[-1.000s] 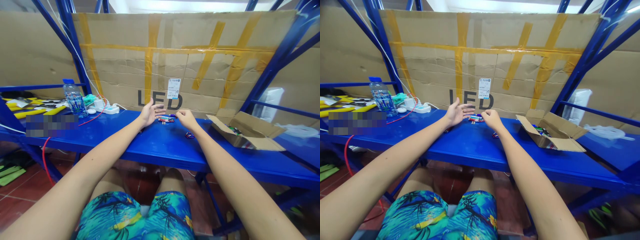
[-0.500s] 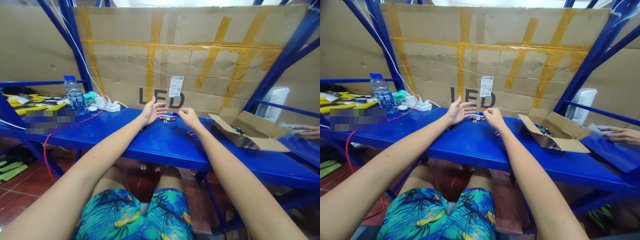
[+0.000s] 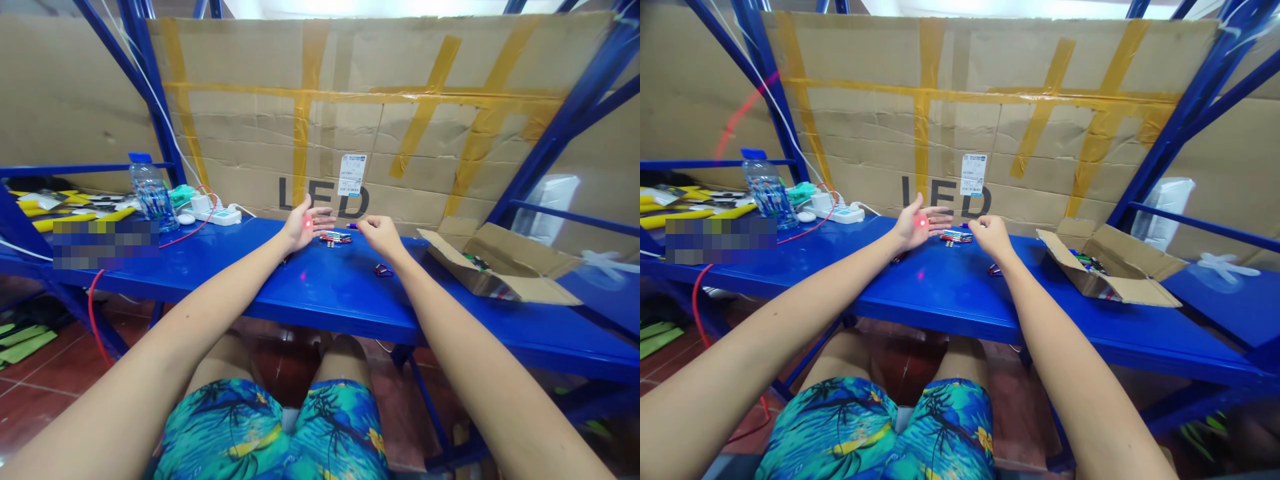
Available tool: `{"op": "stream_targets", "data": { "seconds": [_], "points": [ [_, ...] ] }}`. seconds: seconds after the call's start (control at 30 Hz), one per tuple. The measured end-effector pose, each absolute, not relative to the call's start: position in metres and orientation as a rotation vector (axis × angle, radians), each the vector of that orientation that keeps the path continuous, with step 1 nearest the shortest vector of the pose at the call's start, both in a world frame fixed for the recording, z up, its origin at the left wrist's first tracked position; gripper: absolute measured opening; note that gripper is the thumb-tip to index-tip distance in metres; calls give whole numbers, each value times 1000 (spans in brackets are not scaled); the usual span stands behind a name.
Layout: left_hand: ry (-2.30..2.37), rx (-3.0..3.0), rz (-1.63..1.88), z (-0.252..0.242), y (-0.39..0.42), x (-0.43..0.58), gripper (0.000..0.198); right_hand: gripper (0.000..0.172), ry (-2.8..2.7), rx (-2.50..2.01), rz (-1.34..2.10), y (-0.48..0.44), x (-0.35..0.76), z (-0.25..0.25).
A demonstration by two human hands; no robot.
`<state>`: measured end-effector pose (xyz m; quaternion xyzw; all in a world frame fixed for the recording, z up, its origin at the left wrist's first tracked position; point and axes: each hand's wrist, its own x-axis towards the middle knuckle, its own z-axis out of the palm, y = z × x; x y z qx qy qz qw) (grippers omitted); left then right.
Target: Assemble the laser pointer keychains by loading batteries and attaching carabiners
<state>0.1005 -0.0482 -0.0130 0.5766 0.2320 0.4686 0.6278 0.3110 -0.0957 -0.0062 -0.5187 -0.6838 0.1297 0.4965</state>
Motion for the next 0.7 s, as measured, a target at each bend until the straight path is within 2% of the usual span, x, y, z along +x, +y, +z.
{"op": "stream_targets", "data": {
  "seconds": [0.37, 0.7],
  "points": [
    [534, 1306, 1070, -11, -50, 100, 85, 29, -1667, -1289, 318, -96, 310, -5],
    [545, 1363, 1066, -10, -49, 101, 86, 38, -1731, -1325, 286, -85, 312, -10]
  ]
}}
